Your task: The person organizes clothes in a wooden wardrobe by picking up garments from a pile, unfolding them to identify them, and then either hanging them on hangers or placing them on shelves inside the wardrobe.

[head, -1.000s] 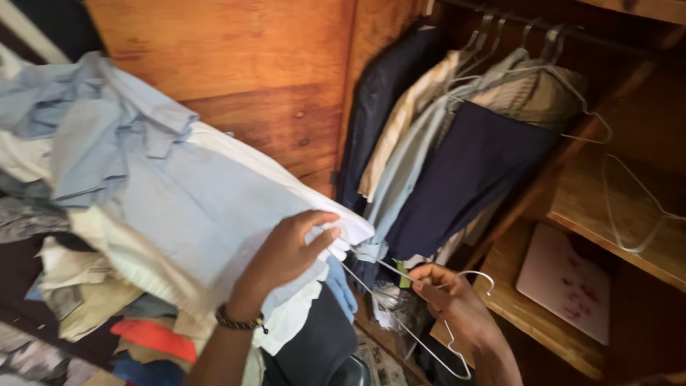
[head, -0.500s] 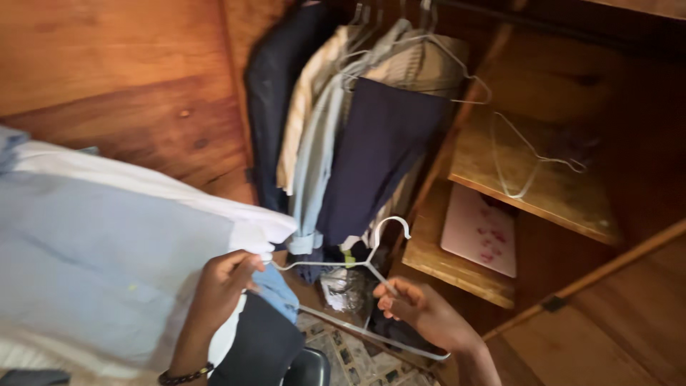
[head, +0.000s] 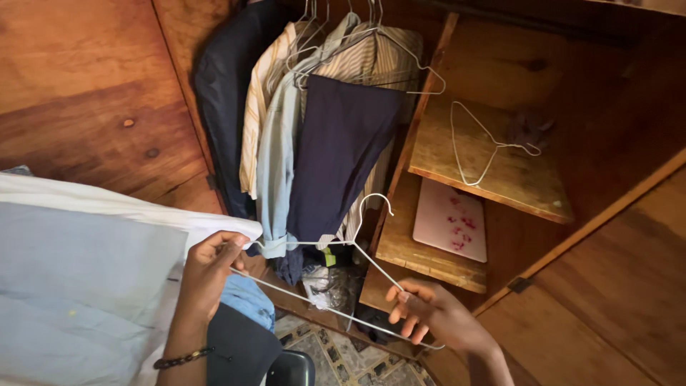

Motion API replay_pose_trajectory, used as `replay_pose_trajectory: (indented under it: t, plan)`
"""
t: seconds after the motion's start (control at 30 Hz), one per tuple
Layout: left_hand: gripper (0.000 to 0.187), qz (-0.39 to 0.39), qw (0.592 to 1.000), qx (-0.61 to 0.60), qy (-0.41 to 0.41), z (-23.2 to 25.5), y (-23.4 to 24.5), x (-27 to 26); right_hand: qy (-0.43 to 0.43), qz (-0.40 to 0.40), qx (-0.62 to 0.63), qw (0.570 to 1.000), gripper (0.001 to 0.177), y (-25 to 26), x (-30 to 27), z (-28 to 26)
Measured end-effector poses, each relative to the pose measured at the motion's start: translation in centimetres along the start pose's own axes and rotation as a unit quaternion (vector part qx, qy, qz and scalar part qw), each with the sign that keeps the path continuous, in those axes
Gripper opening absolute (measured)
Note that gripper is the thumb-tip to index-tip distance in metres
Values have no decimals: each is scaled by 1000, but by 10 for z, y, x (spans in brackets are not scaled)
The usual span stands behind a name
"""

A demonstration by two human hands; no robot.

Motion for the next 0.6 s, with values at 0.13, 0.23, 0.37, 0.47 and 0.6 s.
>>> replay_pose_trajectory:
  t: [0.13,0.23,0.37,0.47,0.6]
  plan:
    - [37,-96,990,-87,49,6,9,-6,64,77,-24,995,30,13,-11,-9]
    - [45,-148,982,-92,78,18,16,-12,-73,175,-181,965,33,19,-24,-24]
    - [45,-215,964,-130,81,40,13,-27,207,273,-146,928,26,30,-15,-38]
    - [41,-249,958,-140,24,55,5,-46,327,342,-163,866,25,37,-9,-36]
    - [38,-258,956,-110,-84,75,-21,-63,360,361,-99,854,23,34,-9,-48]
Point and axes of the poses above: each hand's wrist, its own x-axis towards the middle knuckle, its own y-axis out of the back of the hand, z = x × y, the point moved 2 cm from there along x, towards the middle knuckle, and after that the axes turned 9 degrees about -y, right-handed, at the moved point
